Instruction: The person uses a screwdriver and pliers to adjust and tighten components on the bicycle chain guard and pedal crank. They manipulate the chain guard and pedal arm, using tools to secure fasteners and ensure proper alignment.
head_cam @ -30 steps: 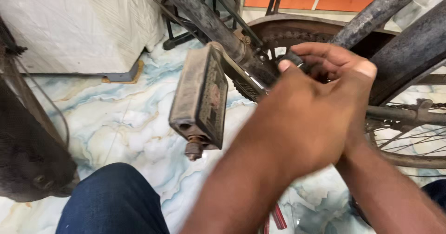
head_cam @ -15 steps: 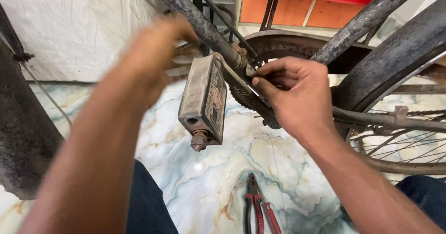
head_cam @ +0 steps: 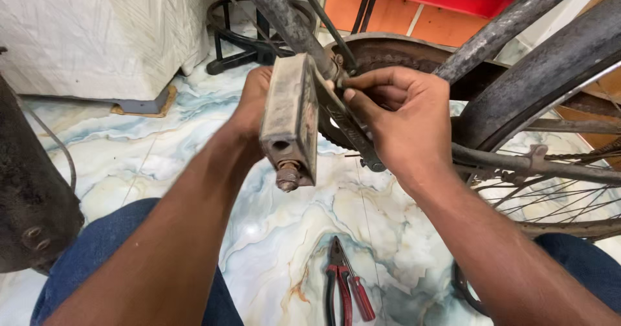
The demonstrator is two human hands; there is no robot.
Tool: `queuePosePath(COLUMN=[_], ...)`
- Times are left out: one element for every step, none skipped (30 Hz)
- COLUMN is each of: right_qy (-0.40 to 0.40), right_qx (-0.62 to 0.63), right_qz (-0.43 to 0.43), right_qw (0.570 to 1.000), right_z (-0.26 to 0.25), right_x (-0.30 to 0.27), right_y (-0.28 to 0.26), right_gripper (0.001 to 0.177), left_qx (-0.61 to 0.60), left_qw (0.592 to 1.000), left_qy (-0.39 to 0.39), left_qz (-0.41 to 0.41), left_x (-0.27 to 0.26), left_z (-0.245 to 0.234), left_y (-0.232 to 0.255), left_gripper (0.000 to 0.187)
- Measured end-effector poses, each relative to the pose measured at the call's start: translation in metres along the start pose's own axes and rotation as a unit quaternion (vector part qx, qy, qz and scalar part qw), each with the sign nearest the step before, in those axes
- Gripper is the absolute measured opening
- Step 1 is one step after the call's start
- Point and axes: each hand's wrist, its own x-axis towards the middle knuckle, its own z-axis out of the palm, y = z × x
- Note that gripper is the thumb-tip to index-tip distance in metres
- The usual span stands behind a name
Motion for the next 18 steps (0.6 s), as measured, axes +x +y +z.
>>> queuePosePath(right_qy=[-0.001, -0.001, 0.009, 0.019, 0.027, 0.044, 0.061, 0.079, 0.085, 0.091, 0.095, 0.087, 0.075, 0.062, 0.064, 0.065, 0.069, 0.07], right_qx=[0.021, 0.042, 0.06, 0.079, 0.099, 0.129, 0.159, 0.188, 0.194, 0.199, 0.206, 0.212, 0.218, 0.224, 0.238, 0.251, 0.262, 0.272], right_qz=[-0.005, -0.01, -0.015, -0.02, -0.025, -0.003, 0.02, 0.043, 0.056, 0.07, 0.082, 0.079, 0.077, 0.075, 0.092, 0.11, 0.128, 0.138], right_qw=[1.0, 0.999, 0.998, 0.997, 0.994, 0.991, 0.985, 0.978, 0.976, 0.973, 0.97, 0.97, 0.97, 0.97, 0.965, 0.959, 0.954, 0.95], right_z=[0.002, 0.004, 0.006, 0.008, 0.01, 0.013, 0.013, 0.014, 0.012, 0.008, 0.007, 0.006, 0.007, 0.009, 0.012, 0.014, 0.015, 0.015], right_x=[-0.001, -0.001, -0.002, -0.003, -0.005, -0.007, -0.009, -0.011, -0.012, -0.012, -0.012, -0.012, -0.011, -0.01, -0.01, -0.009, -0.008, -0.007], right_y=[0.001, 0.001, 0.001, 0.0, -0.001, -0.001, -0.001, 0.001, 0.004, 0.007, 0.009, 0.011, 0.013, 0.014, 0.015, 0.015, 0.015, 0.015], right_gripper=[0.013, 0.014, 0.014, 0.014, 0.014, 0.012, 0.01, 0.009, 0.01, 0.011, 0.011, 0.014, 0.016, 0.019, 0.021, 0.023, 0.025, 0.025], left_qx=[-0.016, -0.032, -0.047, -0.02, 0.009, 0.038, 0.041, 0.043, 0.044, 0.024, 0.007, -0.011, 0.007, 0.026, 0.046, 0.052, 0.055, 0.059], left_qw=[1.0, 0.999, 0.998, 0.998, 0.997, 0.995, 0.995, 0.994, 0.992, 0.992, 0.99, 0.987, 0.987, 0.985, 0.983, 0.986, 0.988, 0.99], left_qy=[0.001, 0.002, 0.004, 0.025, 0.047, 0.069, 0.053, 0.038, 0.02, 0.003, -0.014, -0.03, -0.016, -0.002, 0.012, 0.022, 0.03, 0.039], left_qz=[0.013, 0.026, 0.04, 0.048, 0.055, 0.063, 0.08, 0.097, 0.114, 0.127, 0.141, 0.155, 0.161, 0.168, 0.175, 0.16, 0.142, 0.125], left_x=[-0.002, -0.004, -0.007, -0.008, -0.01, -0.012, -0.014, -0.015, -0.013, -0.012, -0.013, -0.012, -0.013, -0.013, -0.015, -0.018, -0.018, -0.019], left_z=[0.002, 0.004, 0.006, 0.01, 0.012, 0.013, 0.012, 0.011, 0.011, 0.012, 0.012, 0.012, 0.011, 0.01, 0.008, 0.006, 0.006, 0.006], left_y=[0.0, 0.0, 0.001, 0.003, 0.005, 0.008, 0.01, 0.012, 0.011, 0.009, 0.007, 0.006, 0.005, 0.004, 0.005, 0.006, 0.006, 0.006], left_gripper=[0.008, 0.009, 0.009, 0.009, 0.009, 0.009, 0.008, 0.006, 0.006, 0.006, 0.006, 0.006, 0.007, 0.009, 0.011, 0.013, 0.016, 0.018])
